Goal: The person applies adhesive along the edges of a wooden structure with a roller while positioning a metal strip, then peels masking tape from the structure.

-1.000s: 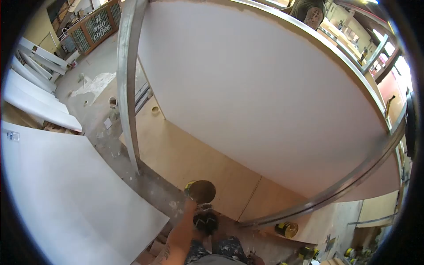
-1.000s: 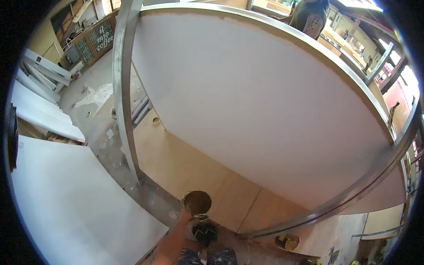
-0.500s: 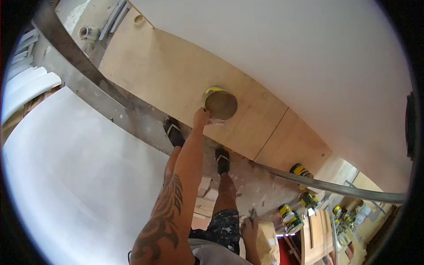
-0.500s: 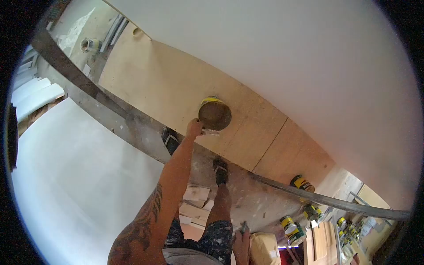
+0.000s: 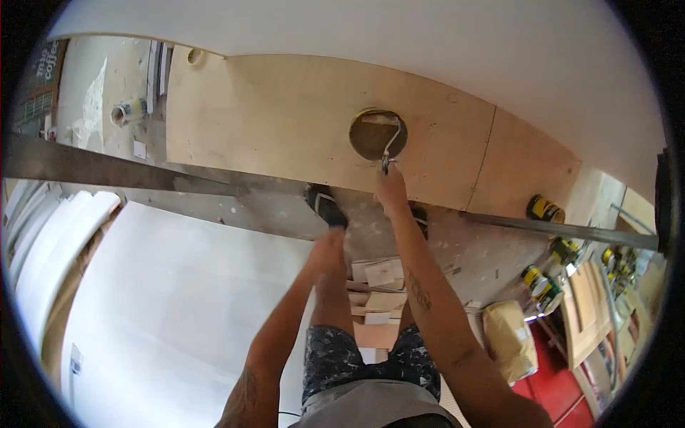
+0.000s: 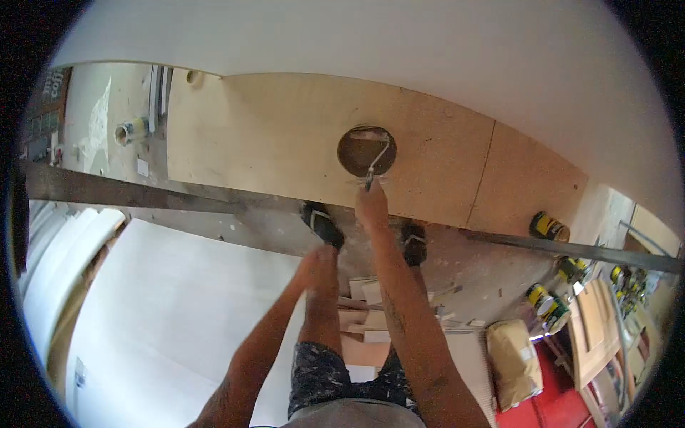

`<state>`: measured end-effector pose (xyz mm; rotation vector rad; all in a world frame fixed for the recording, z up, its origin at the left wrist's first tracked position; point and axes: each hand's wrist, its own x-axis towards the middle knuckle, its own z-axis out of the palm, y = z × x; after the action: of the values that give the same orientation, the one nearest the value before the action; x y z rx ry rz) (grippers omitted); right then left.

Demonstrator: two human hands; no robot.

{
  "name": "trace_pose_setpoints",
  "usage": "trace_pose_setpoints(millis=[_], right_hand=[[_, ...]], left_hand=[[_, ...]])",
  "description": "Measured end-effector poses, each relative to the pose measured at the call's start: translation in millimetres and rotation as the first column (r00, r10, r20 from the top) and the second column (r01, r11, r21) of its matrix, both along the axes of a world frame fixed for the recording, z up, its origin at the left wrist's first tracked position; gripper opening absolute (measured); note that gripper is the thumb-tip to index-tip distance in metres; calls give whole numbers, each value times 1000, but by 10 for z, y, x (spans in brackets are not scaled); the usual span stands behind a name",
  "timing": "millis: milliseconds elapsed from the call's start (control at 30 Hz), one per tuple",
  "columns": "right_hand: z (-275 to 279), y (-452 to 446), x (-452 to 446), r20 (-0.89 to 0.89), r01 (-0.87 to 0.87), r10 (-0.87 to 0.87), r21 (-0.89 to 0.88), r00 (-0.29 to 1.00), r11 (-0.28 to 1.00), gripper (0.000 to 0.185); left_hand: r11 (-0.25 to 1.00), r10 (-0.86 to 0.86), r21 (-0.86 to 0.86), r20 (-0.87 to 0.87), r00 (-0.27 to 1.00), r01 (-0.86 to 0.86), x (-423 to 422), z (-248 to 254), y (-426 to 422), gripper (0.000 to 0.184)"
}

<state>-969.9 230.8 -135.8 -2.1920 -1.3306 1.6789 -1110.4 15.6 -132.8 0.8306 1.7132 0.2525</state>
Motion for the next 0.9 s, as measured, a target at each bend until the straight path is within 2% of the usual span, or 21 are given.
trace_pose_setpoints(millis=[33, 67, 133, 200, 267, 300, 333, 400, 433, 533, 600, 733, 833, 900], right_hand=[[-407, -3, -67, 69, -59, 49, 152, 996, 987, 30], [-925, 15, -61, 21, -140, 139, 146, 990, 979, 31], [-1260, 87, -106, -21, -202, 207, 135, 978, 970, 31], [-986, 348, -235, 0, 161, -162, -129, 987, 979, 32], [-889, 333, -177, 1, 145, -146, -125, 989, 982, 34], [-838, 287, -157, 1, 117, -118, -128, 993, 985, 36], [-790, 228, -165, 4, 121, -122, -129, 993, 984, 36], [-702, 118, -191, -36, 163, -159, 130, 987, 978, 33], [-697, 169, -227, -34, 164, -160, 131, 986, 978, 33], [-772, 332, -247, -167, 329, -344, -109, 924, 938, 36], [-724, 349, -263, -52, 204, -214, -159, 975, 966, 32], [-319, 130, -169, -165, 310, -329, -130, 930, 942, 32], [-367, 256, -176, -156, 285, -294, -74, 943, 956, 26], [-628, 385, -164, -36, 217, -225, -148, 974, 965, 32]], left_hand=[[982, -156, -99, 39, 987, 159, -111, 258, -223, 45], [977, -169, -115, 83, 982, 178, -188, 522, -394, 44], [973, -191, -108, 124, 974, 205, -261, 957, -746, 43], [972, -217, -67, 120, 969, 226, -195, 1117, -1035, 43], [969, -239, 22, -159, 958, 246, -25, 1216, -1183, 49], [969, -248, -55, -187, 951, 242, 11, 1206, -1171, 53], [968, -252, -56, -184, 950, 246, 7, 1157, -1131, 53], [953, -279, -181, -204, 938, 244, 37, 1066, -1014, 48], [953, -280, -180, -202, 939, 245, 58, 1074, -1000, 48], [955, -292, -131, -249, 923, 266, 46, 1053, -993, 42], [955, -286, -160, -261, 922, 251, 61, 1056, -919, 35], [947, -317, -138, -268, 910, 289, 85, 1081, -825, 31], [942, -336, -113, -279, 900, 316, 96, 1057, -760, 27], [931, -366, -127, -303, 880, 343, 100, 1042, -759, 24]])
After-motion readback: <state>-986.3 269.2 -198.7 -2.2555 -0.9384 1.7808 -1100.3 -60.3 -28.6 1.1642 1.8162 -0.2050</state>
